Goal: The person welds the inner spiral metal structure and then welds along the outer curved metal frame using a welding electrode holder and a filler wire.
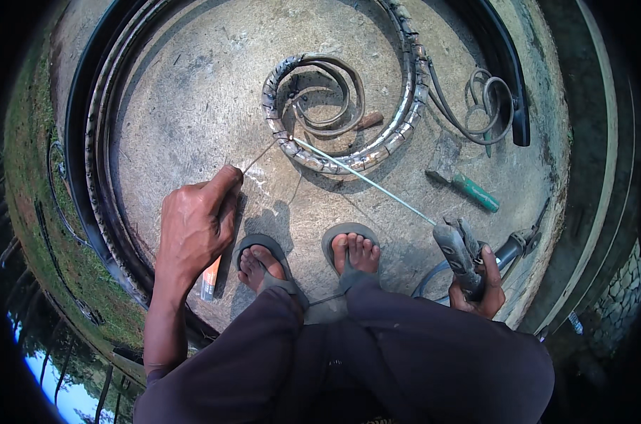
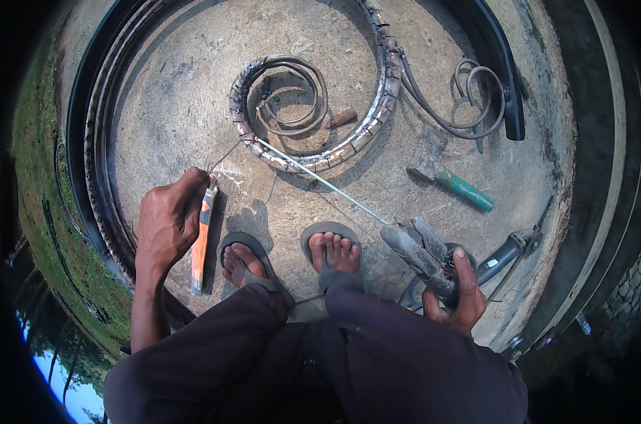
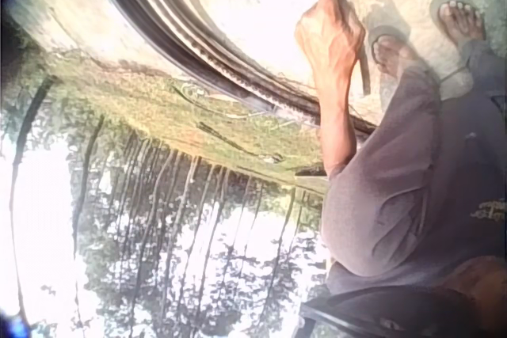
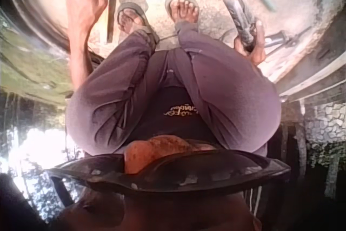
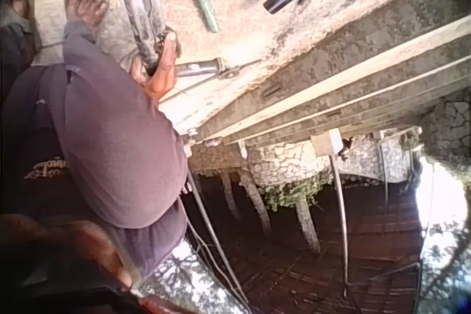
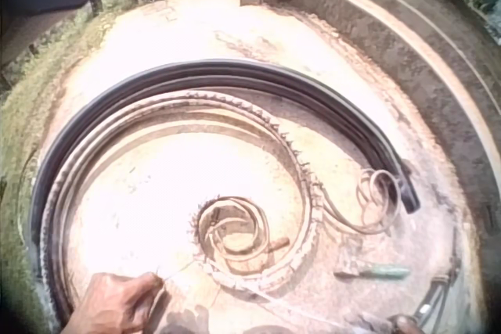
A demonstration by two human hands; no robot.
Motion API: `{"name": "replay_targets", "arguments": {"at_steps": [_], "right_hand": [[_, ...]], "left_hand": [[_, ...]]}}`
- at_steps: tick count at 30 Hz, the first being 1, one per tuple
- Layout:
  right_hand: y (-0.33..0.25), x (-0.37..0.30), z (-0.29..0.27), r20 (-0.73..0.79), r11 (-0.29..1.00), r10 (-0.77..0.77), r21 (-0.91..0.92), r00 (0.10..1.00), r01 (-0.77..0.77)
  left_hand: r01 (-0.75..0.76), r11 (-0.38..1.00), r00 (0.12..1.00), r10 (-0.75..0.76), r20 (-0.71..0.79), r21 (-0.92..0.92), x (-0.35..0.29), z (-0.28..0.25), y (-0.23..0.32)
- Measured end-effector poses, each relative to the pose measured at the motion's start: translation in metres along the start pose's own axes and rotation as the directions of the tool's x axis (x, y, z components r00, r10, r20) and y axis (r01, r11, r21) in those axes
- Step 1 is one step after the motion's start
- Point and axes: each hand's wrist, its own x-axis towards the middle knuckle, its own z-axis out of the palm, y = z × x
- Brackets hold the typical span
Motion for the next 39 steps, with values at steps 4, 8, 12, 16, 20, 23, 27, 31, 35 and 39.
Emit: {"name": "replay_targets", "arguments": {"at_steps": [4,8,12,16,20,23,27,31,35,39], "right_hand": [[-0.002,0.001,-0.001,0.002,1.000,0.000,-0.015,1.000,0.000],[-0.004,0.002,-0.001,0.019,1.000,0.008,0.006,1.000,-0.008],[-0.004,0.003,0.000,0.017,1.000,0.003,0.003,1.000,-0.003],[-0.004,0.004,0.001,0.022,1.000,0.010,0.009,1.000,-0.010],[-0.011,0.008,0.001,-0.022,1.000,0.014,-0.027,1.000,-0.014],[-0.010,0.011,0.003,-0.014,0.998,0.001,-0.066,1.000,-0.002],[-0.008,0.010,0.007,-0.016,0.998,-0.010,-0.060,1.000,0.010],[-0.009,0.014,0.007,-0.022,0.999,-0.025,-0.024,0.999,0.025],[-0.010,0.015,0.008,-0.026,1.000,-0.008,-0.012,1.000,0.008],[-0.011,0.018,0.010,-0.031,0.998,-0.051,-0.028,0.998,0.050]], "left_hand": [[-0.024,1.000,0.999,0.024,-0.022,0.014,0.000,0.003,-0.002],[-0.012,1.000,1.000,0.012,-0.021,0.020,-0.001,0.003,-0.003],[-0.026,0.999,0.999,0.026,-0.020,0.027,0.000,0.003,-0.003],[0.008,1.000,1.000,-0.008,-0.010,0.023,0.000,0.000,0.000],[-0.045,0.999,0.994,0.042,-0.104,-0.024,0.002,-0.002,-0.006],[-0.036,0.998,0.996,0.040,-0.081,0.051,0.005,-0.003,-0.007],[-0.014,0.999,0.997,0.016,-0.071,0.037,0.005,-0.004,-0.002],[-0.021,0.998,0.998,0.024,-0.060,0.056,0.004,-0.004,-0.003],[-0.029,0.997,0.999,0.032,-0.037,0.074,0.007,-0.002,-0.003],[-0.013,0.997,0.999,0.016,-0.037,0.079,0.006,-0.003,-0.001]]}}
